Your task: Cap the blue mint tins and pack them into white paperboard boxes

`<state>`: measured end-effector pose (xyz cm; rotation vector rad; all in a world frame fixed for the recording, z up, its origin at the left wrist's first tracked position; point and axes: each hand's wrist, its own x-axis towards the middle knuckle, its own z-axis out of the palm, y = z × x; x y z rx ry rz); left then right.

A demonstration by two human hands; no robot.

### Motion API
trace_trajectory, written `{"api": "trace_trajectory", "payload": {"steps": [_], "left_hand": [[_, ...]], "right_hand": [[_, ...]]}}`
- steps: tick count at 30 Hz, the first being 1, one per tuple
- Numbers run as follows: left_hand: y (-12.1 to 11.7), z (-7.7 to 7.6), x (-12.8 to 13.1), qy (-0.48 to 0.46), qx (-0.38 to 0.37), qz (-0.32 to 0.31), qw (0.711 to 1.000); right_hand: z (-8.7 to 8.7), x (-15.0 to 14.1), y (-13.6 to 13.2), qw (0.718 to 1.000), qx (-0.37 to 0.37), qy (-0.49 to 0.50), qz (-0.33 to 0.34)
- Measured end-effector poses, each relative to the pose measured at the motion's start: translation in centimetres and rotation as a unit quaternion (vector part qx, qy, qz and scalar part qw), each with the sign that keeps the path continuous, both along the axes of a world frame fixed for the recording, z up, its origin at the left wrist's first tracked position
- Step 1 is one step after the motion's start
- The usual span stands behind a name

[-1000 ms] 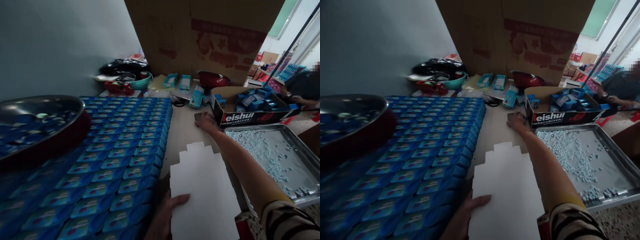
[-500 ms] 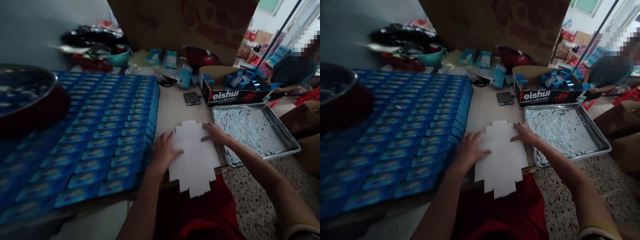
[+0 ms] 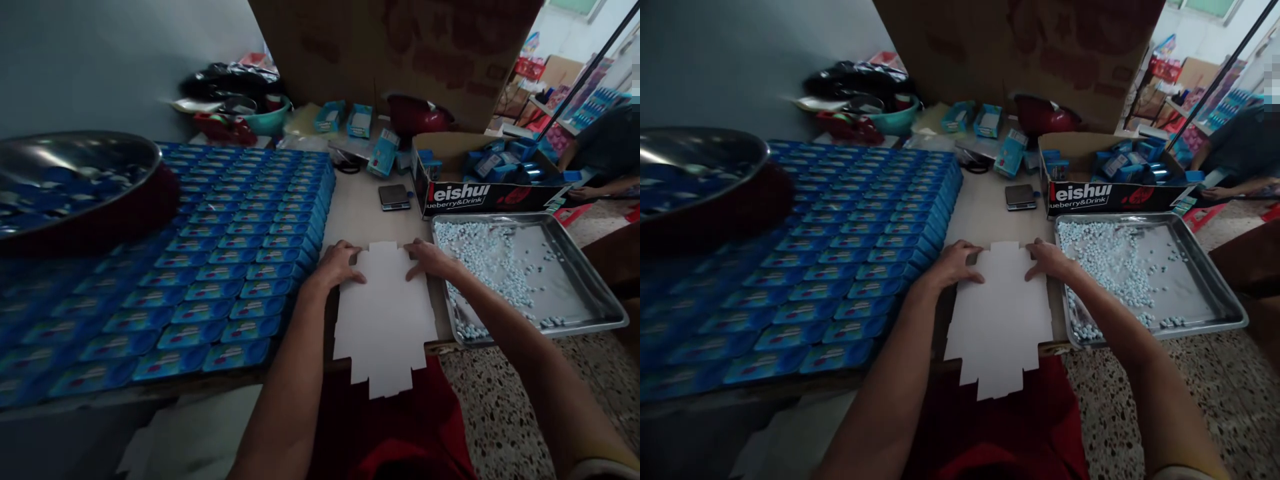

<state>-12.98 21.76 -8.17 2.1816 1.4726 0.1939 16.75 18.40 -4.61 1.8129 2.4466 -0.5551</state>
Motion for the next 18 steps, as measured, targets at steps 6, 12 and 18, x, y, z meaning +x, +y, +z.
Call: {"api": "trace_trajectory", "payload": {"steps": [6,12,18], "left_hand": [[-0.5,0.0,0.1,-0.025,0.084,0.013,0.996],[-2.8,1.6,1.6,-0.171,0.064,0.143,0.973],[-5.3,8.5,0.3,-0.43,0.029,0.203,0.879]], "right_hand": [[-0.3,-0.2,-1.1,0.996,0.083,0.046,-0.002],[0.5,0.0,-1.0,0.957,0.033,0.262,-0.116],[4.2,2.6,-6.1,0.76,-0.139,0.6,-0.209]]}}
